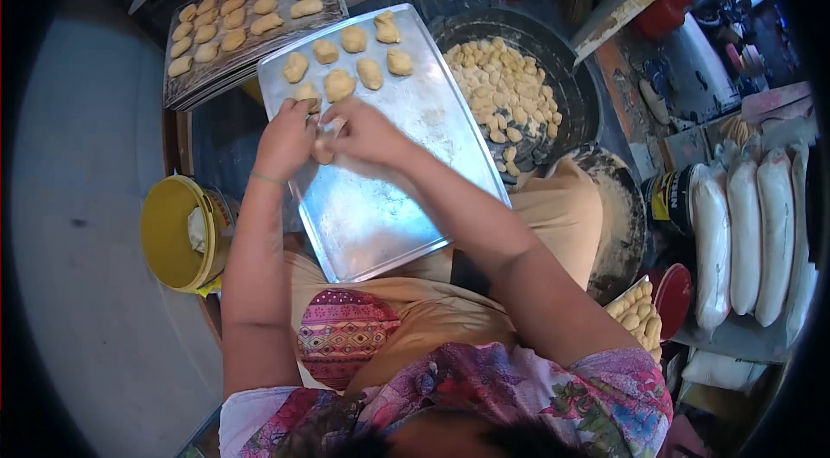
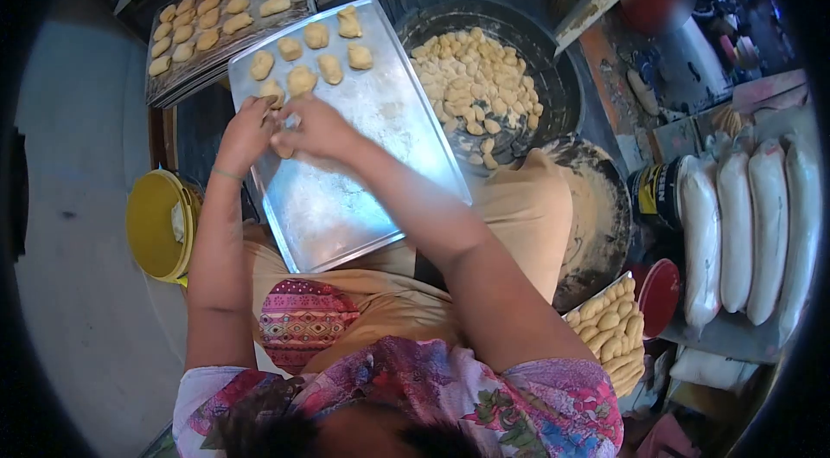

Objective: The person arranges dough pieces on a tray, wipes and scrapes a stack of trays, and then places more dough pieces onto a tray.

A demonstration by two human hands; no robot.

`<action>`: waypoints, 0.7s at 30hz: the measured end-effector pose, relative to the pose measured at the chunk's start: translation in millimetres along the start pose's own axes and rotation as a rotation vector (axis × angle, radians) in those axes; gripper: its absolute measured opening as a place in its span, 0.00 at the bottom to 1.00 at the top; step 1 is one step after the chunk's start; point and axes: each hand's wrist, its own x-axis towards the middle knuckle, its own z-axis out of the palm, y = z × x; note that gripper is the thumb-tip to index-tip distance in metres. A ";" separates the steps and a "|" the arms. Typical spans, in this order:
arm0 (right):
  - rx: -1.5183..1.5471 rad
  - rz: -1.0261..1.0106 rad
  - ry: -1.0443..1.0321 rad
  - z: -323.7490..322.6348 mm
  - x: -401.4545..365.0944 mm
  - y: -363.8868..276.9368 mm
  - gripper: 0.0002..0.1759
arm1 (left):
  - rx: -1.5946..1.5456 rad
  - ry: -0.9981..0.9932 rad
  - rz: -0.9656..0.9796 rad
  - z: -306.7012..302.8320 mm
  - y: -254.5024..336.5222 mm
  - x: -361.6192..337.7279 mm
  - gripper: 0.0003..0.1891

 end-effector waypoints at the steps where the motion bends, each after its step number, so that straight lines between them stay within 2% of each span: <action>1: 0.080 0.012 0.001 -28.0 -1.9 -8.1 0.25 | 0.043 -0.026 -0.016 -2.6 2.6 -2.8 0.18; 3: 0.137 -0.047 0.222 -90.2 -1.5 4.5 0.21 | 0.049 -0.039 -0.006 -11.6 19.1 -13.2 0.20; 5: 0.053 0.116 0.360 -173.1 -6.8 9.2 0.19 | 0.070 -0.085 -0.024 -11.9 20.6 -21.9 0.25; 6: 0.091 0.144 0.502 -209.3 -7.2 34.0 0.17 | 0.085 -0.103 -0.037 -11.4 18.7 -24.2 0.25; 8: 0.094 0.308 0.681 -266.1 -12.8 114.5 0.21 | 0.110 -0.146 -0.051 -6.8 17.1 -25.0 0.27; 9: 0.087 0.458 0.715 -286.3 -21.5 165.1 0.26 | 0.071 -0.147 -0.050 -8.2 18.1 -23.3 0.28; 10: 0.156 0.600 0.789 -298.4 -32.7 235.0 0.23 | 0.067 -0.144 -0.078 -11.3 19.8 -23.3 0.27; 11: 0.138 0.851 0.823 -301.5 -48.0 289.1 0.27 | 0.061 -0.150 -0.093 -14.2 22.9 -22.5 0.26; 12: 0.138 1.020 0.749 -306.0 -75.2 360.1 0.31 | 0.048 -0.159 -0.092 -14.0 27.7 -17.3 0.26; 13: 0.077 1.186 0.687 -297.9 -103.2 406.9 0.40 | 0.015 -0.162 -0.138 -14.2 35.0 -14.4 0.26; 15: -0.056 1.440 0.647 -260.2 -143.7 447.3 0.60 | -0.009 -0.158 -0.194 -12.9 41.6 -11.2 0.25; 16: -0.047 1.495 0.688 -243.4 -152.8 457.3 0.70 | -0.001 -0.144 -0.204 -10.6 40.1 -10.1 0.25; 17: 0.017 1.512 0.769 -228.9 -152.3 458.2 0.75 | 0.020 -0.134 -0.169 -8.6 35.0 -9.2 0.25; 19: 0.231 1.477 0.959 -208.9 -146.4 498.3 0.77 | 0.015 -0.133 -0.213 -5.6 36.4 -3.8 0.25; 21: 0.200 1.532 0.958 -201.0 -128.6 527.3 0.74 | -0.021 -0.136 -0.237 -3.4 29.1 -1.6 0.26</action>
